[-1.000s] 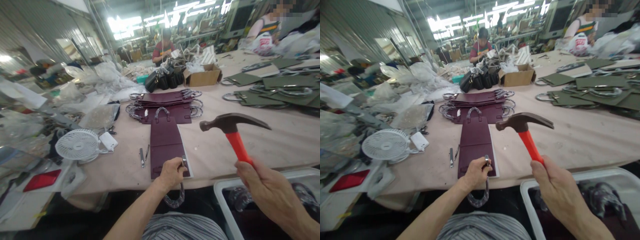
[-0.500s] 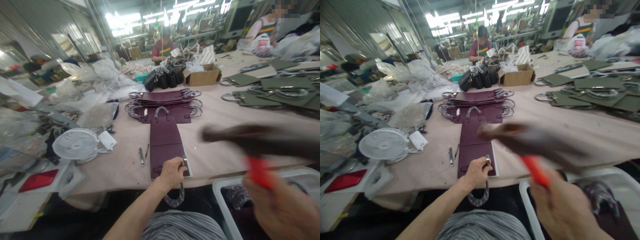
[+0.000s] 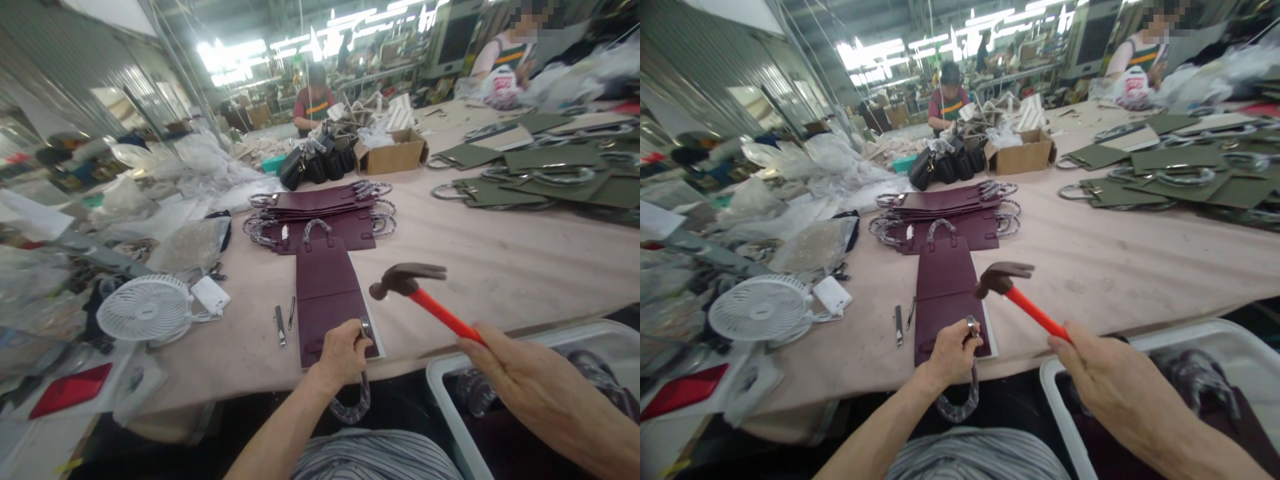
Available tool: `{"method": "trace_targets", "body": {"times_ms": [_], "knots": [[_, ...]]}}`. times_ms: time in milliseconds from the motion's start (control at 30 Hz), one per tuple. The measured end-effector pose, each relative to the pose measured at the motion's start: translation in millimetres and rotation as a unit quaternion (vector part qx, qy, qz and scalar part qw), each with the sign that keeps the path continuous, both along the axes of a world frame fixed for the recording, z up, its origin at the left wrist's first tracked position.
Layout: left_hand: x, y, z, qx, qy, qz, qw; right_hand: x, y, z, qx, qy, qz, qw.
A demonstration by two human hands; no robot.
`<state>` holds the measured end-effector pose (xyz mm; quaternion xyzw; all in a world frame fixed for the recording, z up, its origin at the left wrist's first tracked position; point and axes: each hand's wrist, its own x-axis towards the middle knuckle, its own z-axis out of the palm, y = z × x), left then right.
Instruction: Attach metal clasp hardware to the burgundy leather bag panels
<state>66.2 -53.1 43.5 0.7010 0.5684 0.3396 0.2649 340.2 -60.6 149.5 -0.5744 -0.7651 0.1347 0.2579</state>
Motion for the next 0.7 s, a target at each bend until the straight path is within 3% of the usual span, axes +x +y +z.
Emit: {"method": "trace_targets", "body": {"times_ms": [133,300,367,467,567,633,700], "knots": [[0.9,-0.7,-0.8,0.011,0.001,-0.005,1.000,0.2,34.1,-39.1,-0.120,-0.008,-0.007,0.993],[-0.8,-2.7,0.4,0.016,-0.011,-0.012,1.000,-23.8,54.0,-100.1,-0.094,-0.079,-0.062,0.990],[-2.4,-3.5,2.6,0.016,-0.026,-0.020,0.999,-40.0,49.5,-110.5,-0.027,-0.083,-0.050,0.995],[-4.1,-4.7,5.3,0.020,-0.043,-0.028,0.998,-68.2,37.0,-116.3,0.065,-0.051,0.060,0.995],[-2.4,-4.8,2.9,0.016,-0.063,-0.027,0.998,-92.4,24.9,-123.7,0.046,0.011,0.147,0.988],[-0.8,-2.0,-0.4,-0.014,-0.122,0.019,0.992,-101.2,19.3,-129.8,0.030,0.026,0.138,0.990],[-3.4,4.5,-1.0,-0.059,-0.246,0.116,0.960,-103.4,16.4,-133.8,0.021,0.025,0.121,0.992]]}}
